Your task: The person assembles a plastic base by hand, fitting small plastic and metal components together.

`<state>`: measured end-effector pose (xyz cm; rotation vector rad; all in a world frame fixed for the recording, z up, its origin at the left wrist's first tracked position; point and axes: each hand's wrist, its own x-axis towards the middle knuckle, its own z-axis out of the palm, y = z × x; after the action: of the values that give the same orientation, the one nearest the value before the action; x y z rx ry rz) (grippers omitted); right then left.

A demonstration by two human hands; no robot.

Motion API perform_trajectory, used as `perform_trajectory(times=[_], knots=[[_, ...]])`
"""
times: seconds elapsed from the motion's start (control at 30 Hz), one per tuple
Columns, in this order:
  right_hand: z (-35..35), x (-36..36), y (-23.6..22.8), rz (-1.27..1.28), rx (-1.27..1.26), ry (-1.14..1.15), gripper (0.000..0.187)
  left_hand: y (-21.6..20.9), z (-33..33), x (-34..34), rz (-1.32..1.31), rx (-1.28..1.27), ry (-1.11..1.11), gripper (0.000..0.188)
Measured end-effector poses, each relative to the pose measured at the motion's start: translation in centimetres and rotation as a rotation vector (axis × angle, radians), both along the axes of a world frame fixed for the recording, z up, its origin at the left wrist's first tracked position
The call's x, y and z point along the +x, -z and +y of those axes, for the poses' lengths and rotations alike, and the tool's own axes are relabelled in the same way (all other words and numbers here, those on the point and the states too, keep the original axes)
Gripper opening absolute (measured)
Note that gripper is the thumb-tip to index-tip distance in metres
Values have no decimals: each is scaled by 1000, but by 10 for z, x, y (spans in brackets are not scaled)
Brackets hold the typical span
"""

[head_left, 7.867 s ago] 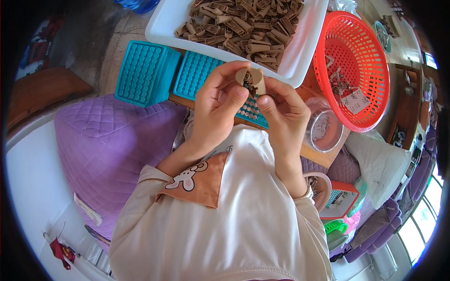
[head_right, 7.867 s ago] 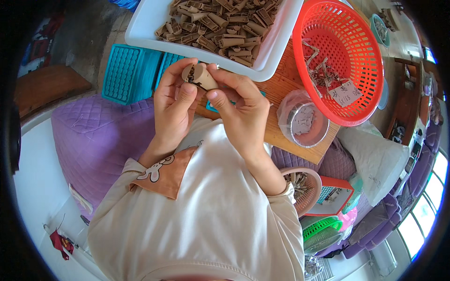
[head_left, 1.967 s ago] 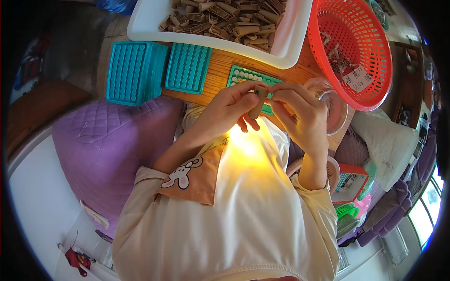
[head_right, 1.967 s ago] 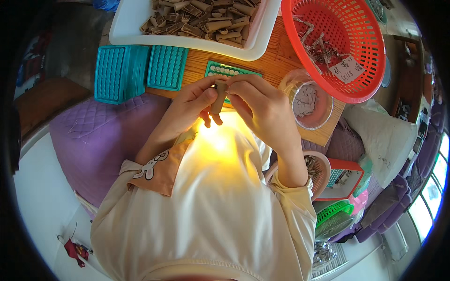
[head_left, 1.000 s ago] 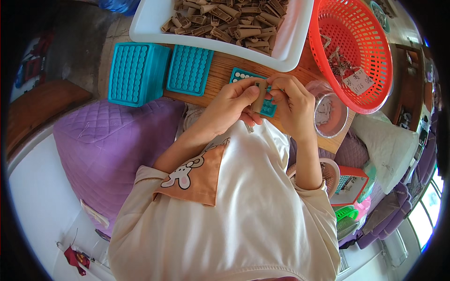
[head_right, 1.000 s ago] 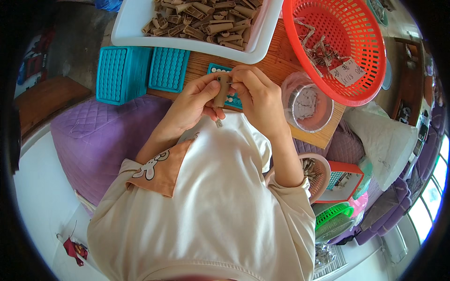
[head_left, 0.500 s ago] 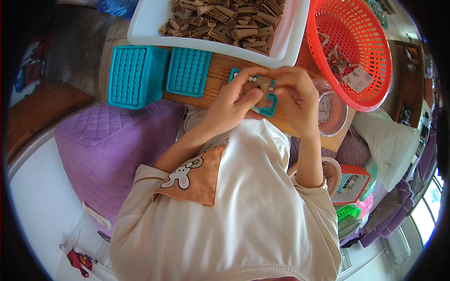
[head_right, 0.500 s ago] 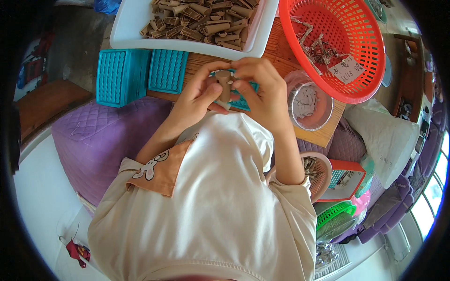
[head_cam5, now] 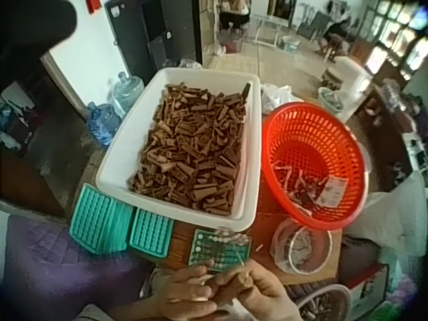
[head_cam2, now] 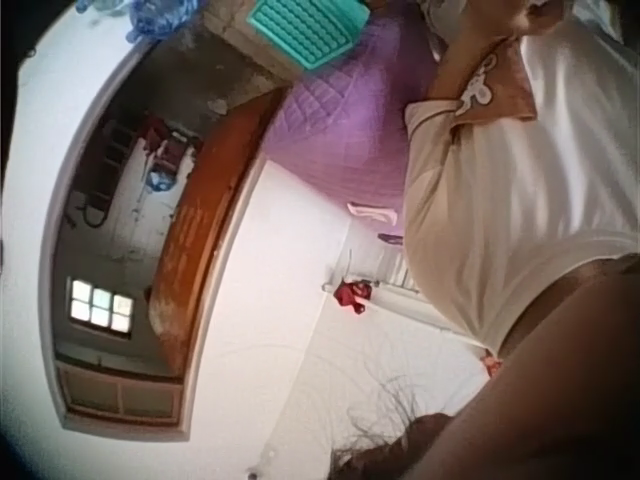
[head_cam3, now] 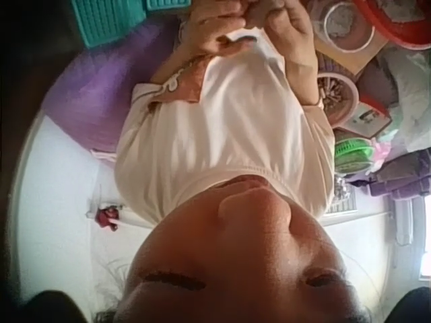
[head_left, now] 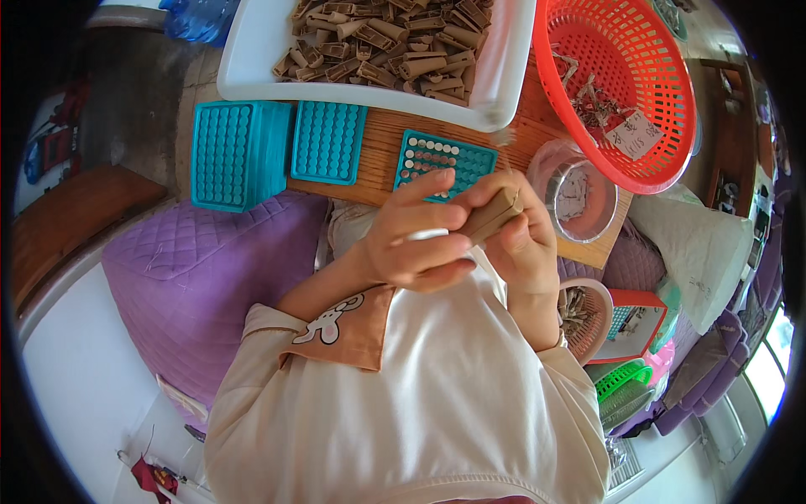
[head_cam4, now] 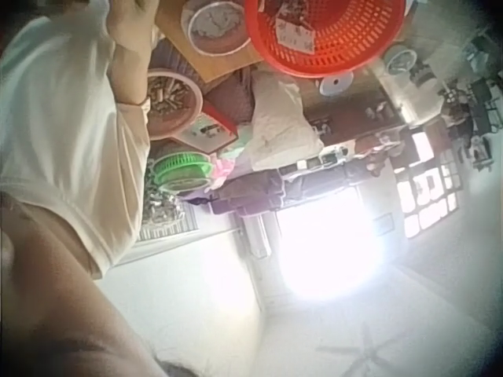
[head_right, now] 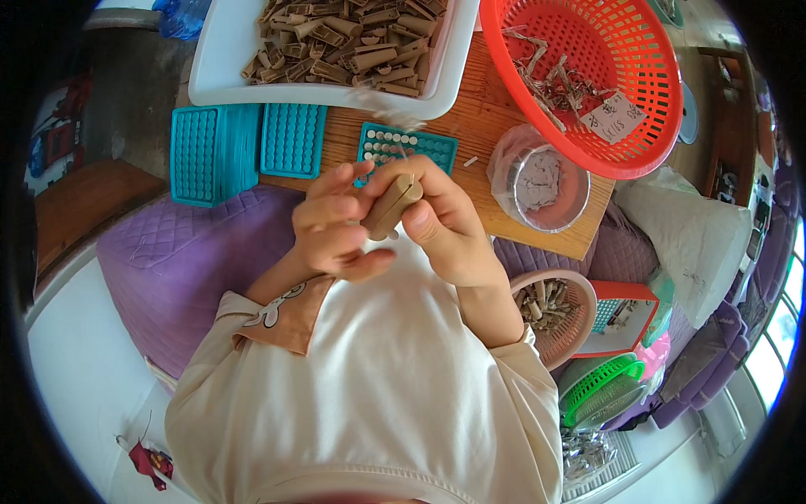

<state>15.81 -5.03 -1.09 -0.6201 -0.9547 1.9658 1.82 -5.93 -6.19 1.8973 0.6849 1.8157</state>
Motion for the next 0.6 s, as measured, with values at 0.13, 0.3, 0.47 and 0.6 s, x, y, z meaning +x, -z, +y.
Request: perform_trajectory(times=[0.13,0.3,0.47,0.6], knots=[[-3,-14,-6,-114,197,170,43,-17,3,-4,-180,-517,217,69],[-1,-18,2,-219,399,165,36,-56,19,3,-166,-651,373,72],[-6,-23,-6,-209,196,199,17,-61,22,11,-30,-612,241,31],[-3,-24,-4,-236,189,235,17,-50,23,18,-74,-552,154,28]])
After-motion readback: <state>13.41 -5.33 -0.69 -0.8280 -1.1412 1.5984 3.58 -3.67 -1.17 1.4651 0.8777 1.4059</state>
